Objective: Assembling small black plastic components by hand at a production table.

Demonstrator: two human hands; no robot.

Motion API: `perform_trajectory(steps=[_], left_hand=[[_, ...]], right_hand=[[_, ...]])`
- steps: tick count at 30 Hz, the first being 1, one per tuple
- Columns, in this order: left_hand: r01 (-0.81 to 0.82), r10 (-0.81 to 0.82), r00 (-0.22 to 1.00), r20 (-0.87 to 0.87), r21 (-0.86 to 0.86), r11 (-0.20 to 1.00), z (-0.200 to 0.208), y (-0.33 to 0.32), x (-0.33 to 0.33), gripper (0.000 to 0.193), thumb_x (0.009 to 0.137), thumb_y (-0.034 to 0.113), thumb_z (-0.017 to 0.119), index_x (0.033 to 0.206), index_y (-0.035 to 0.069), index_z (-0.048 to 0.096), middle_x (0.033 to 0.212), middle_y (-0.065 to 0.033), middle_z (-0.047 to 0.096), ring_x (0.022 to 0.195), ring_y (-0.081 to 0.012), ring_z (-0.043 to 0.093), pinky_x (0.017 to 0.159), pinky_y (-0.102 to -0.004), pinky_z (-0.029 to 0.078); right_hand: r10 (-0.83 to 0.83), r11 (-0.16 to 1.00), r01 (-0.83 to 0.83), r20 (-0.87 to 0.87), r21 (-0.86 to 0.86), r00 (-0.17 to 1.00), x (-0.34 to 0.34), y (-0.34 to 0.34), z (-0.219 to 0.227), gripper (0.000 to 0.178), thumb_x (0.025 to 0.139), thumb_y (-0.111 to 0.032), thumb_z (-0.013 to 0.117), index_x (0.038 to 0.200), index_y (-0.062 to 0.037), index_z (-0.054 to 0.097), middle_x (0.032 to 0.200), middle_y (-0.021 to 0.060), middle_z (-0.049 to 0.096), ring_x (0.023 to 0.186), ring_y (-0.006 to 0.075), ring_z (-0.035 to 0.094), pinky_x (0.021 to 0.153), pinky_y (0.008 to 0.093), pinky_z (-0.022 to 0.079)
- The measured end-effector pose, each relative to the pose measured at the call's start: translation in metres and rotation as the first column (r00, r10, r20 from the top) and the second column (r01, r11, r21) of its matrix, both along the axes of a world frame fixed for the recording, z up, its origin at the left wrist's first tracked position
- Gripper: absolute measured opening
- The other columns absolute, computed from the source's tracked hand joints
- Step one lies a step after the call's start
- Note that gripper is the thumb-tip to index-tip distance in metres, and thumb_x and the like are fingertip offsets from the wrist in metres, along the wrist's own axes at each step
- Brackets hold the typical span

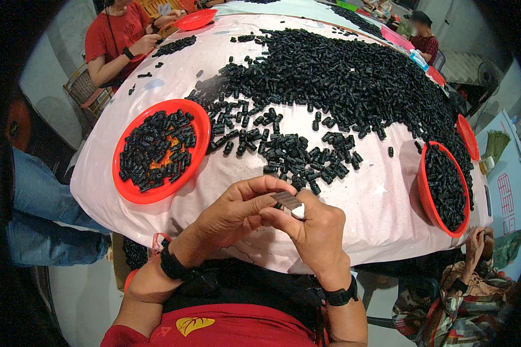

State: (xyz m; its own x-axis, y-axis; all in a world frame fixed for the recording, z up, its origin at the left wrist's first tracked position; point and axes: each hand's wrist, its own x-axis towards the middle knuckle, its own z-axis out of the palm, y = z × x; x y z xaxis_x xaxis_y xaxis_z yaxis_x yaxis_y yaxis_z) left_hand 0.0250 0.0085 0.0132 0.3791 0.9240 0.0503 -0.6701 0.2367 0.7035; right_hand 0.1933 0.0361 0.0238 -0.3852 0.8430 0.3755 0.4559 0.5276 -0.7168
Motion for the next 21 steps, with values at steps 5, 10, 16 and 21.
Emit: perform_trajectory(steps=[5, 10, 16, 21], left_hand=[[0.003, -0.003, 1.0, 0.009, -0.005, 1.0, -0.0005, -0.0004, 0.0003, 0.032, 0.093, 0.014, 0.056, 0.122, 0.0, 0.05, 0.107, -0.006, 0.061, 0.092, -0.0073, 0.061, 0.078, -0.019, 0.052], [-0.015, 0.015, 1.0, -0.025, -0.013, 1.0, -0.0021, -0.0001, 0.0007, 0.033, 0.093, 0.014, 0.056, 0.122, 0.0, 0.05, 0.107, -0.006, 0.061, 0.092, -0.0079, 0.061, 0.079, -0.0213, 0.053], [-0.019, 0.019, 0.999, -0.051, -0.006, 1.0, -0.0042, 0.0002, -0.0003, 0.033, 0.092, 0.016, 0.057, 0.121, 0.0, 0.051, 0.106, -0.0053, 0.061, 0.091, -0.0078, 0.061, 0.08, -0.0225, 0.052], [-0.026, 0.025, 0.999, -0.043, -0.01, 1.0, -0.0029, -0.0006, 0.0011, 0.033, 0.092, 0.016, 0.058, 0.121, 0.0, 0.052, 0.106, -0.0048, 0.061, 0.091, -0.0077, 0.061, 0.079, -0.0221, 0.052]], right_hand=[[0.004, 0.999, -0.005, -0.013, -0.037, 1.0, 0.0005, 0.0001, 0.0008, 0.034, 0.073, -0.036, 0.076, 0.083, -0.0053, 0.065, 0.064, 0.0106, 0.063, 0.052, 0.022, 0.062, 0.046, 0.0299, 0.045], [0.004, 1.0, -0.004, -0.01, -0.005, 1.0, -0.0003, 0.0012, 0.0001, 0.034, 0.074, -0.037, 0.075, 0.082, -0.005, 0.065, 0.062, 0.0107, 0.063, 0.051, 0.0223, 0.062, 0.046, 0.0299, 0.045], [0.001, 1.0, -0.001, 0.018, 0.007, 1.0, -0.0001, 0.0018, 0.001, 0.034, 0.074, -0.037, 0.075, 0.082, -0.0053, 0.066, 0.062, 0.0111, 0.063, 0.051, 0.0226, 0.062, 0.045, 0.0302, 0.045], [0.001, 1.0, -0.001, 0.02, 0.029, 1.0, 0.0002, 0.0027, -0.0013, 0.034, 0.074, -0.037, 0.075, 0.081, -0.0055, 0.066, 0.061, 0.0106, 0.062, 0.05, 0.0223, 0.062, 0.045, 0.0301, 0.045]])
